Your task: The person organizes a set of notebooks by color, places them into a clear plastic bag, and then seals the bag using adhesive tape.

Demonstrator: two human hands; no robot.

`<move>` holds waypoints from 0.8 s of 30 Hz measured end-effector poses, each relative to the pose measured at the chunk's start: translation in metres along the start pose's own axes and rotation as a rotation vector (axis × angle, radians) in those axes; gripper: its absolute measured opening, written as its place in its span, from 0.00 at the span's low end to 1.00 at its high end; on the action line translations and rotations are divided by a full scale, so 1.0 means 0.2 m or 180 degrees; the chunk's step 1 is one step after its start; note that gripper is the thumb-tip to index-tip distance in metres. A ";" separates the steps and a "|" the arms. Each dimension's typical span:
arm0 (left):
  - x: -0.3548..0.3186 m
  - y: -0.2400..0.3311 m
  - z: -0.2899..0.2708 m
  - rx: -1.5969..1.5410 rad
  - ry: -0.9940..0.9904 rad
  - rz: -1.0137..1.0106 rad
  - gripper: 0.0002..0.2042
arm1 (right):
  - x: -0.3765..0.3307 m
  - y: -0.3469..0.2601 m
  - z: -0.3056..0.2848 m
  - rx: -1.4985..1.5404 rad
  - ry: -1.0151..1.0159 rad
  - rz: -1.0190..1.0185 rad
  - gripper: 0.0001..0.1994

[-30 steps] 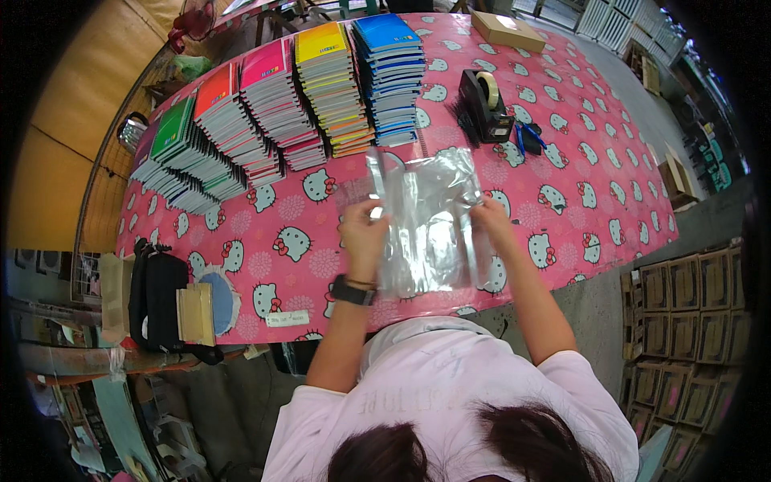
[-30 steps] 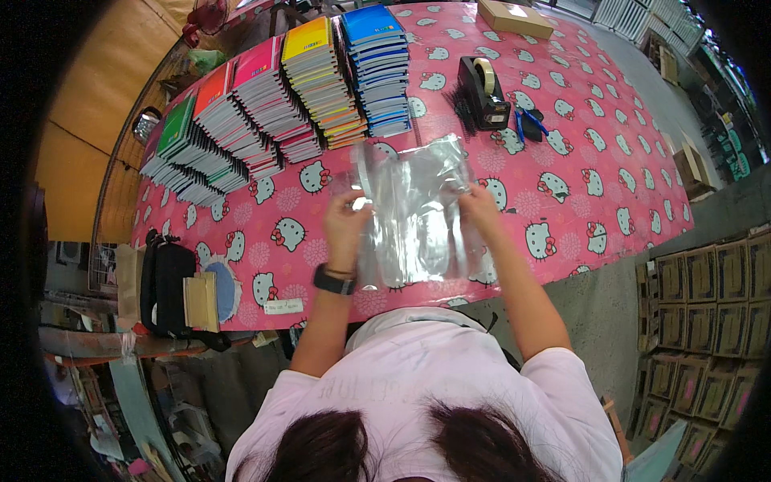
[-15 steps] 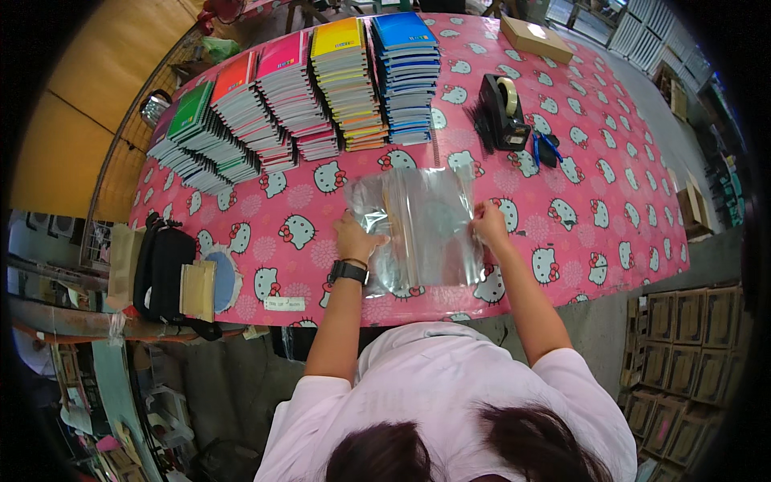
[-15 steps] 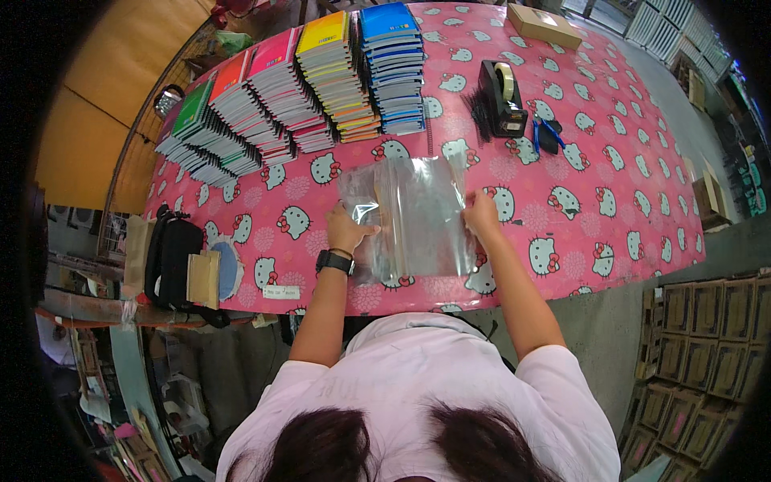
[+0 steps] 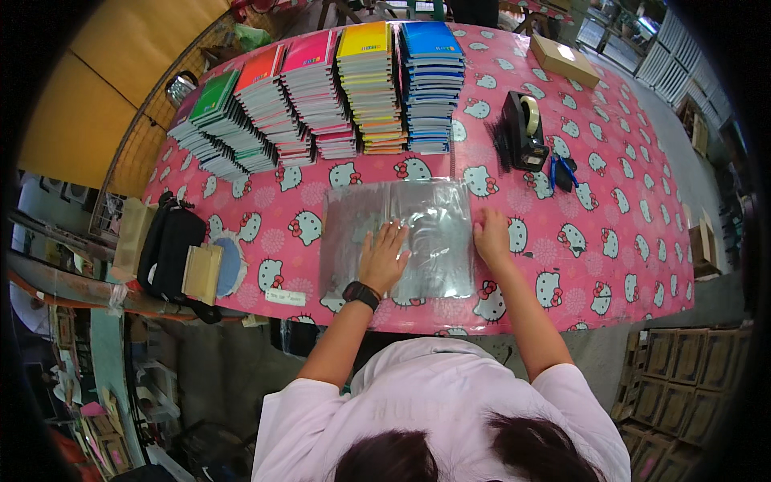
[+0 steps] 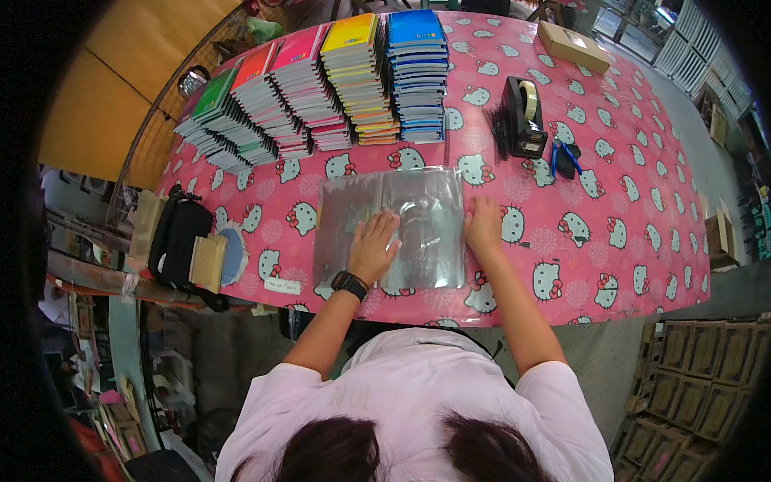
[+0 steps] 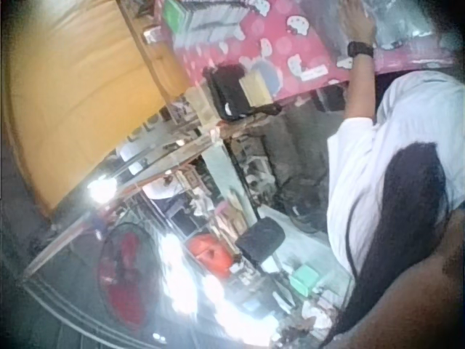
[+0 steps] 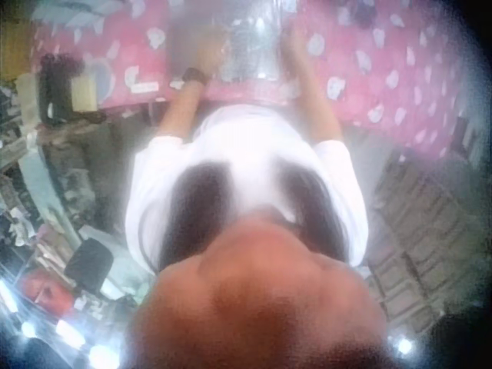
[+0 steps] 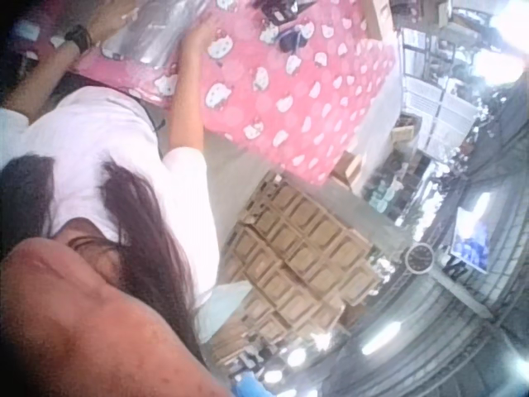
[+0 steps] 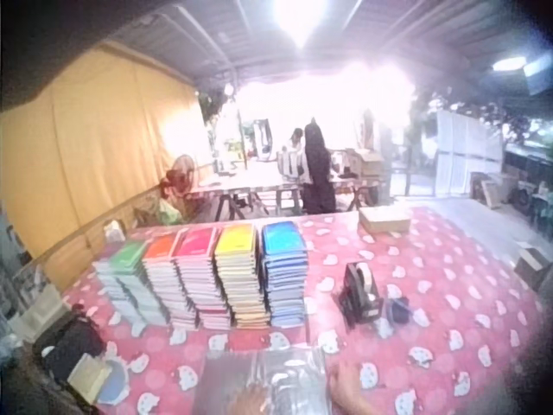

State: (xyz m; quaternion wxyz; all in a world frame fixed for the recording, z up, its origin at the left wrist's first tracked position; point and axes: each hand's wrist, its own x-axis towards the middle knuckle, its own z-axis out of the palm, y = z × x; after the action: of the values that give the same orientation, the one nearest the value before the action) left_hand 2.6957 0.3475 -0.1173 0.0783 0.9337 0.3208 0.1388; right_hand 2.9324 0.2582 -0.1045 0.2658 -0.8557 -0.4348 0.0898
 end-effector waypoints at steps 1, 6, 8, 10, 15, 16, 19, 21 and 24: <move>-0.01 0.01 0.00 0.0059 -0.0049 -0.0058 0.28 | -0.01 -0.07 0.01 -0.0109 0.0141 -0.0417 0.22; 0.01 0.04 0.00 0.0072 -0.0135 -0.0160 0.33 | -0.09 -0.19 0.15 -0.1098 -0.0260 -0.1350 0.32; 0.01 0.01 -0.01 -0.0026 -0.0113 -0.0103 0.34 | -0.09 -0.16 0.19 -0.1060 -0.0183 -0.1334 0.33; 0.00 -0.02 -0.03 -0.0161 -0.0052 -0.0019 0.35 | -0.10 -0.15 0.20 -0.1069 -0.0203 -0.1303 0.34; -0.10 -0.31 -0.12 -0.0001 -0.0049 -0.0484 0.35 | -0.09 -0.22 0.20 -0.1149 -0.0375 -0.1228 0.35; -0.13 -0.40 -0.14 0.0100 0.0004 -0.0675 0.35 | -0.10 -0.23 0.20 -0.1168 -0.0447 -0.1197 0.35; -0.22 -0.73 -0.30 0.0078 0.0028 -0.1863 0.34 | -0.08 -0.25 0.14 -0.1167 -0.0709 -0.1024 0.35; -0.34 -0.98 -0.41 0.0418 0.0756 -0.1925 0.30 | -0.07 -0.32 0.10 -0.1227 -0.0710 -0.0837 0.33; -0.39 -1.19 -0.53 -0.0018 0.1605 -0.1709 0.22 | 0.09 -0.79 0.11 -0.0552 0.0218 -0.1749 0.25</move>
State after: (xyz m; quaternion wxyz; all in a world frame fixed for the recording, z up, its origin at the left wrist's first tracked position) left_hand 2.4666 0.4906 -0.0889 0.0330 0.7524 0.5632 0.3400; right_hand 2.8260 0.3561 -0.0371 0.2205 -0.7280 -0.6471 -0.0521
